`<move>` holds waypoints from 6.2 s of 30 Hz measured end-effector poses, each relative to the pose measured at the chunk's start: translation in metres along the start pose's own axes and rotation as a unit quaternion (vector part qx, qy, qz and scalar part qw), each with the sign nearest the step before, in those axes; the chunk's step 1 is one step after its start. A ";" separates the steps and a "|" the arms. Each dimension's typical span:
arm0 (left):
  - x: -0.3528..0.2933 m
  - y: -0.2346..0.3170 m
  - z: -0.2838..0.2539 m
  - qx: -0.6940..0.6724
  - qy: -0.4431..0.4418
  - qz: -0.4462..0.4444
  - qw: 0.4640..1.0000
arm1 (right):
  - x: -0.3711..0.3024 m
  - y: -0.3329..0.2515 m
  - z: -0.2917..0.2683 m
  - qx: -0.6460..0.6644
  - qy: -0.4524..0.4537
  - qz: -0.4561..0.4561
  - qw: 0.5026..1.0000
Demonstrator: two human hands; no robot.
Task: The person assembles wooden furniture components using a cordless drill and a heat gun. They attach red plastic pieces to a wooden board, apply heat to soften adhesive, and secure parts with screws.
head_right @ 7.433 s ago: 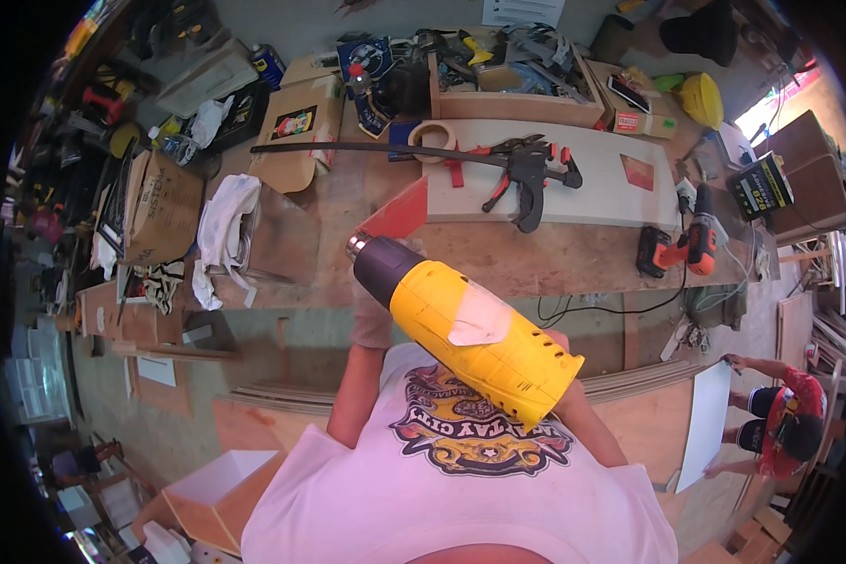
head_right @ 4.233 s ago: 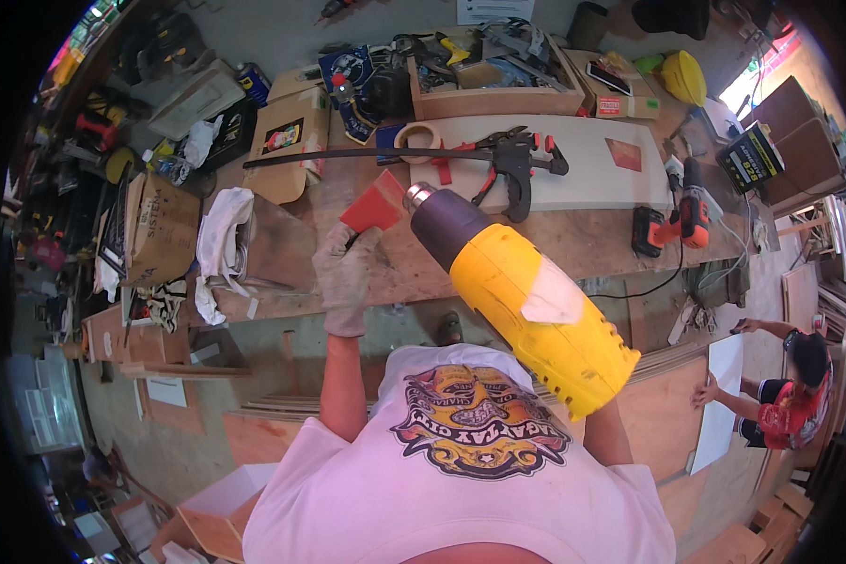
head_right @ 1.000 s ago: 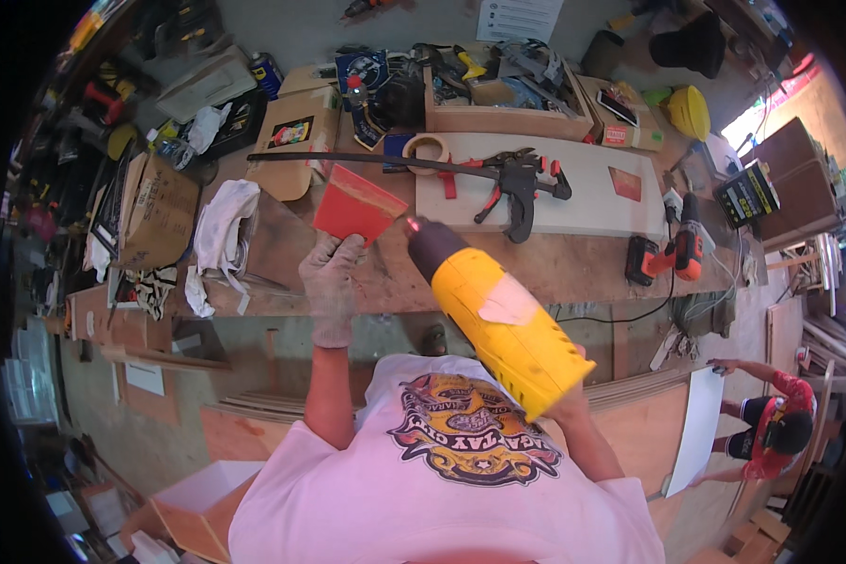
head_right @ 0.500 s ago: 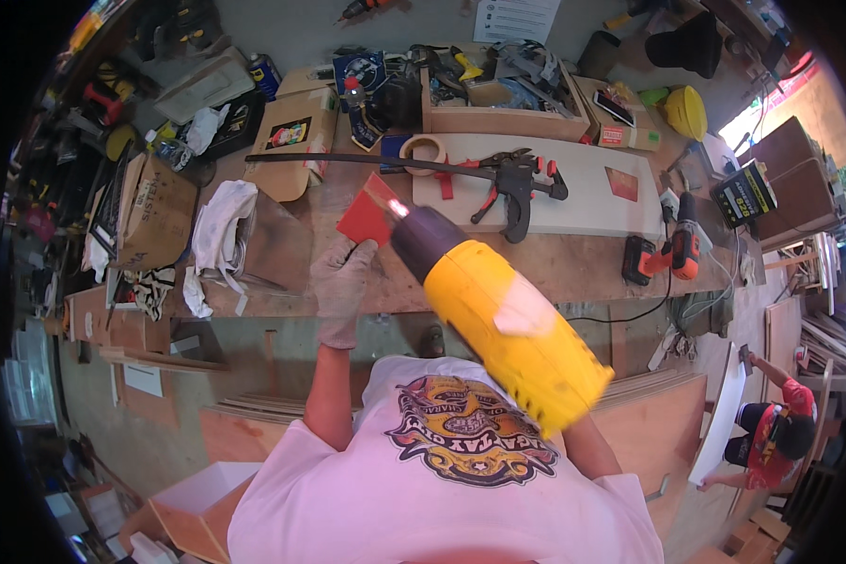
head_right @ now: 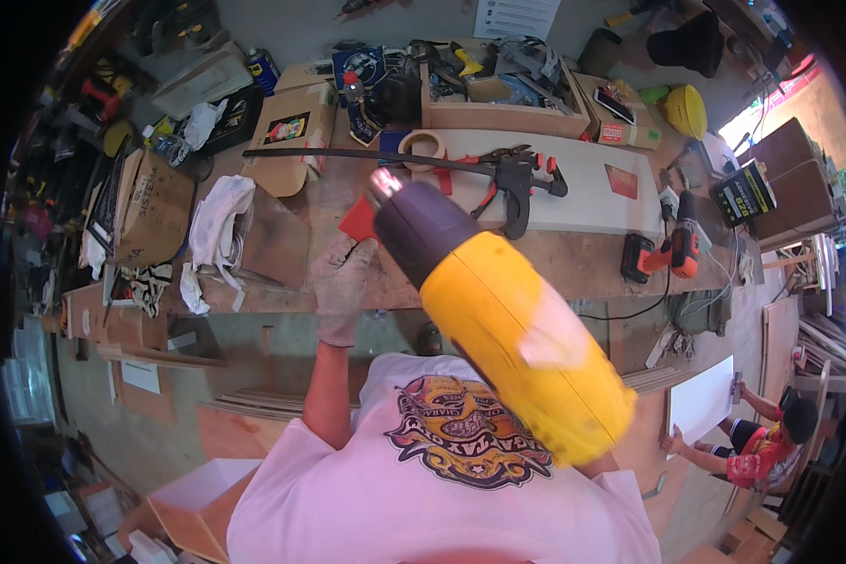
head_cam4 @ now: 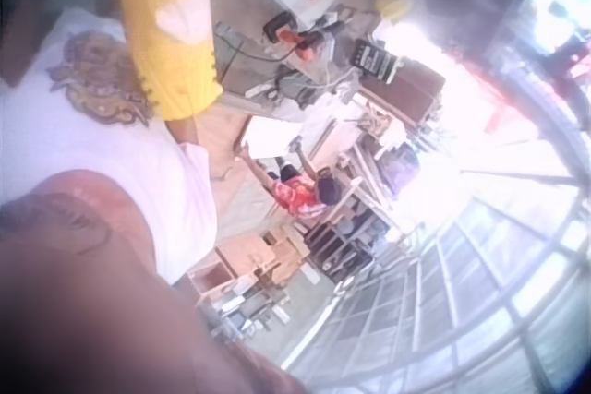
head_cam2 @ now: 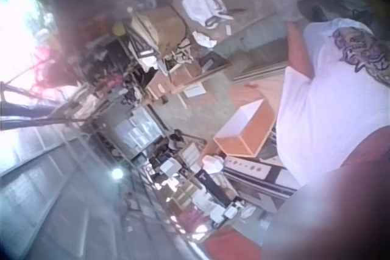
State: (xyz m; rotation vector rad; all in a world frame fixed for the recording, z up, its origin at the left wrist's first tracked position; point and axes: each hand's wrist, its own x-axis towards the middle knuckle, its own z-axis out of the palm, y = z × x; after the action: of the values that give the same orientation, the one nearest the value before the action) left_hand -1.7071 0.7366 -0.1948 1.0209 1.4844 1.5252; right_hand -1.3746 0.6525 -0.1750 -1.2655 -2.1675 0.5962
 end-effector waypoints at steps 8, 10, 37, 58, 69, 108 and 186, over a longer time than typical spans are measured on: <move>0.001 0.020 0.003 -0.140 0.080 0.005 0.987 | -0.004 0.015 0.013 -0.021 -0.070 0.047 0.996; 0.005 0.037 -0.005 -0.208 0.079 0.017 0.975 | -0.013 0.015 0.013 0.024 -0.044 0.106 0.993; -0.008 -0.065 -0.022 -0.441 -0.163 -0.248 0.847 | 0.002 -0.029 -0.049 0.390 0.392 0.043 0.832; 0.042 -0.050 0.277 0.357 -0.358 0.403 0.763 | -0.151 -0.005 -0.017 0.275 0.620 0.303 0.670; 0.117 -0.110 0.552 0.561 -0.368 0.356 0.650 | -0.204 0.030 -0.065 0.362 0.599 0.292 0.652; -0.075 -0.142 0.186 0.507 -0.236 0.321 0.764 | -0.112 0.092 -0.169 0.011 -0.020 0.290 0.957; -0.030 -0.153 0.117 0.453 -0.112 0.197 0.862 | 0.052 0.038 -0.079 0.086 -0.046 0.462 0.882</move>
State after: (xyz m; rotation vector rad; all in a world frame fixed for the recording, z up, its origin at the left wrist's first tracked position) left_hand -1.5890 0.7599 -0.3483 2.0731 1.9292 0.8356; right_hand -1.3200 0.7236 -0.1269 -2.1720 -1.4048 1.1958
